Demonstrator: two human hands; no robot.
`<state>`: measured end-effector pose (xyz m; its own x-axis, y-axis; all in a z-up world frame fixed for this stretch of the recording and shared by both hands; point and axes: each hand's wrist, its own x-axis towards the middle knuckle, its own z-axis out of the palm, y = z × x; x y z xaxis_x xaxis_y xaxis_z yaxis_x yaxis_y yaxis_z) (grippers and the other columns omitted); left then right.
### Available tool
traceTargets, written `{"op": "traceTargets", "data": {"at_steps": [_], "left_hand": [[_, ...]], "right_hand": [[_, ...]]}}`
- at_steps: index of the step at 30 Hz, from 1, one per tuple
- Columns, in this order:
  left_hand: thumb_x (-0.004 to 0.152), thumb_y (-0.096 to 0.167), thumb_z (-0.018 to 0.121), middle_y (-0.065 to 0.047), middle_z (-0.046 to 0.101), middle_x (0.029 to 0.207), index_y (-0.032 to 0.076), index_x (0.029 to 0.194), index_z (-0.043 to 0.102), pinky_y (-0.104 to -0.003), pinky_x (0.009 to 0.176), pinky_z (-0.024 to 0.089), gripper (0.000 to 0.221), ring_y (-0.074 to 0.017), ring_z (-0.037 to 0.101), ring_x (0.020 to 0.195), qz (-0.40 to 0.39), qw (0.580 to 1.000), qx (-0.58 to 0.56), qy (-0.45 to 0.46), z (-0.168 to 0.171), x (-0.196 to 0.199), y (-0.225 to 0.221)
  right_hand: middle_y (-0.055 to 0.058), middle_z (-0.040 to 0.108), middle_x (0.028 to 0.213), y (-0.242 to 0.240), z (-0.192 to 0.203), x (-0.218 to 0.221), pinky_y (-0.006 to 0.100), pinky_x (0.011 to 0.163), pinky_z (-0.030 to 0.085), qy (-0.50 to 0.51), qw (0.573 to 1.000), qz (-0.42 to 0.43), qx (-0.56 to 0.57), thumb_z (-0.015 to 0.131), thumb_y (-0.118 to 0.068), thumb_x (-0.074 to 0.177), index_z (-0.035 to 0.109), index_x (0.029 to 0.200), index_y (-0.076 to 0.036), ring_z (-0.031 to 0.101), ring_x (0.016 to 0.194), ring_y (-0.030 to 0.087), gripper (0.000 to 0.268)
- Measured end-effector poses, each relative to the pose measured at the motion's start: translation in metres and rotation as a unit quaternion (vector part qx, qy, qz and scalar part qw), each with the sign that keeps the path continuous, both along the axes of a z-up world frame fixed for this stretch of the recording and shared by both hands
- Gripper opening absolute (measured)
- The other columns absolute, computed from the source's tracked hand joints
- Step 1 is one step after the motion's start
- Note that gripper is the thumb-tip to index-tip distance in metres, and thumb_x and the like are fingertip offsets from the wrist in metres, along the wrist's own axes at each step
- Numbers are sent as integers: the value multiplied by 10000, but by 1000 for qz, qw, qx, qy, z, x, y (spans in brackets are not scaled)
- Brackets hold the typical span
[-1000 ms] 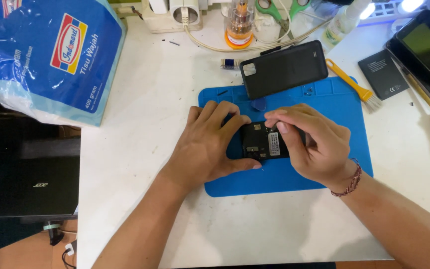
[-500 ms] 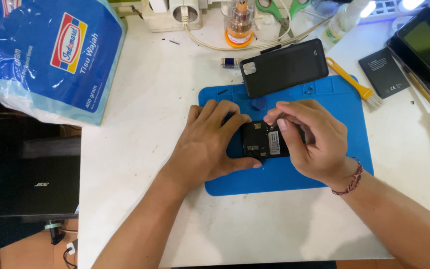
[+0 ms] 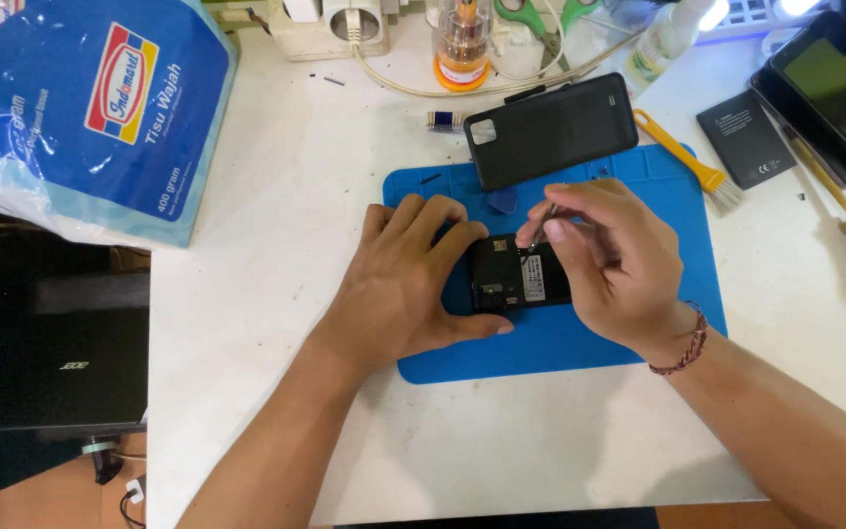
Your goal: Repairing a smartphone by unscrewing internal components and disassembling the chassis
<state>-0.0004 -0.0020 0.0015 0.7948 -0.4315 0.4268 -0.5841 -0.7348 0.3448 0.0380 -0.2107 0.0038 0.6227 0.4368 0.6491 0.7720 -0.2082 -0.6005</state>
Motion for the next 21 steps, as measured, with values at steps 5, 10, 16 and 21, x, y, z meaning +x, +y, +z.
{"op": "traceTargets", "data": {"at_steps": [5,10,16,21], "left_hand": [[797,577,662,-96,525,1048,96,1062,575,-426,715,340,556,-292,508,901,12,1000,-23,-18,2,-1,-6],[874,410,657,-81,519,1064,104,1064,590,-432,801,347,366,-287,514,910,-4,998,-61,-31,3,-1,-14],[916,126,663,-82,550,1040,86,910,618,-439,787,337,61,-283,519,891,-48,993,-87,-56,1,1,-14],[894,26,690,-96,549,1023,59,859,621,-448,808,334,84,-281,513,898,-54,991,-102,-64,-1,2,-13]], "right_hand": [[210,612,902,0,-2,-1,319,713,583,13,1000,-4,17,455,-40,1007,481,1136,37,704,772,275,153],[225,604,907,2,-1,-3,334,694,597,53,997,1,59,449,-15,1008,445,1157,34,720,760,311,157],[220,576,951,1,3,-4,341,700,635,138,985,-23,102,483,-3,990,431,1150,45,716,760,319,175],[235,539,968,-5,3,6,404,671,643,131,975,-72,164,501,-78,1035,425,1223,42,684,744,344,236]]}}
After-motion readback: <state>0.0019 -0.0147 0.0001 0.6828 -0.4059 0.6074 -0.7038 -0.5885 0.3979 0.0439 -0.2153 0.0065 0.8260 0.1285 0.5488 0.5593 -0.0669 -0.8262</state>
